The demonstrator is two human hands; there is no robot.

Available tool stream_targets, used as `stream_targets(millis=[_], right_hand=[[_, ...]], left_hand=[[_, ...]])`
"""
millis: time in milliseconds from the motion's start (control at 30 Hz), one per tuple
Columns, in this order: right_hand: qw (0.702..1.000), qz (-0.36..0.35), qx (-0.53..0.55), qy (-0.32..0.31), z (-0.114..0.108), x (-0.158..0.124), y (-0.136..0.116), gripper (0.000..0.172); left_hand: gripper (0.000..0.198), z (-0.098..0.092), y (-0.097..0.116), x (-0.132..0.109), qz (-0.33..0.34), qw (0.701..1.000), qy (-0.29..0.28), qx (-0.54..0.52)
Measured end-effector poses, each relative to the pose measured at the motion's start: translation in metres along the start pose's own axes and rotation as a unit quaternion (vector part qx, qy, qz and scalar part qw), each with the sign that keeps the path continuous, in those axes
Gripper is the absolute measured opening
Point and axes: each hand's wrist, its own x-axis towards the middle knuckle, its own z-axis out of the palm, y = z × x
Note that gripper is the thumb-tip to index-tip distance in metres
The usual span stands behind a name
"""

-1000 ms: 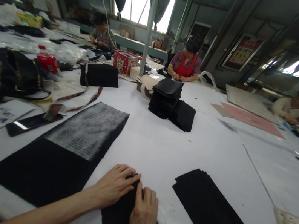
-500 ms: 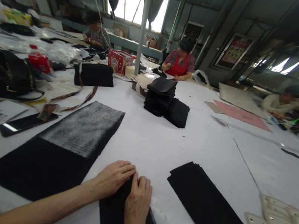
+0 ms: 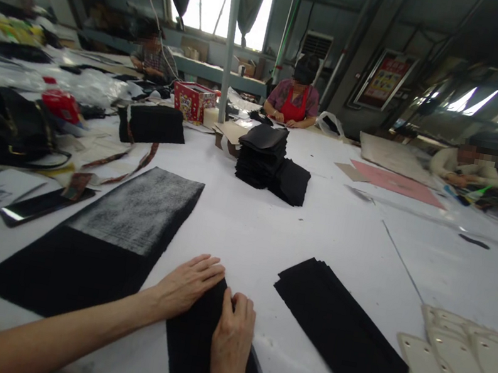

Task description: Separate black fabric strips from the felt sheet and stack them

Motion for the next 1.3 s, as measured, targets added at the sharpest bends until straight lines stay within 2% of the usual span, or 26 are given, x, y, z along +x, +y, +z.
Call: stream_targets(millis=[167, 433, 600, 800, 1000, 1200, 1300], right_hand=[[1.000, 0.004, -0.012, 0.001, -0.002, 0.001, -0.002, 0.038], [1.000, 0.021, -0.012, 0.005, 0.002, 0.023, -0.003, 0.036], [1.000, 0.020, -0.010, 0.001, 0.001, 0.011, 0.004, 0.039], [1.000, 0.017, -0.009, 0.000, -0.004, 0.000, 0.009, 0.038], [1.000, 0.010, -0.009, 0.013, -0.010, -0.008, 0.014, 0.039], [1.000, 0.014, -0.003, 0.008, -0.022, -0.019, 0.018, 0.038], [1.000, 0.016, 0.012, -0.001, -0.027, -0.021, 0.019, 0.037]], left_hand=[[0.052, 0.007, 0.002, -0.001, 0.011, 0.999, -0.023, 0.039], [0.054, 0.006, -0.016, 0.015, 0.029, 0.998, -0.031, 0.057], [0.048, 0.002, -0.012, 0.020, 0.040, 0.998, -0.035, 0.046], [0.060, 0.004, -0.005, 0.017, 0.044, 0.997, -0.040, 0.040], [0.046, -0.001, 0.002, 0.020, 0.074, 0.995, -0.037, 0.046], [0.057, -0.005, 0.011, 0.018, 0.078, 0.995, -0.050, 0.043], [0.051, -0.007, 0.015, 0.021, 0.079, 0.994, -0.057, 0.050]])
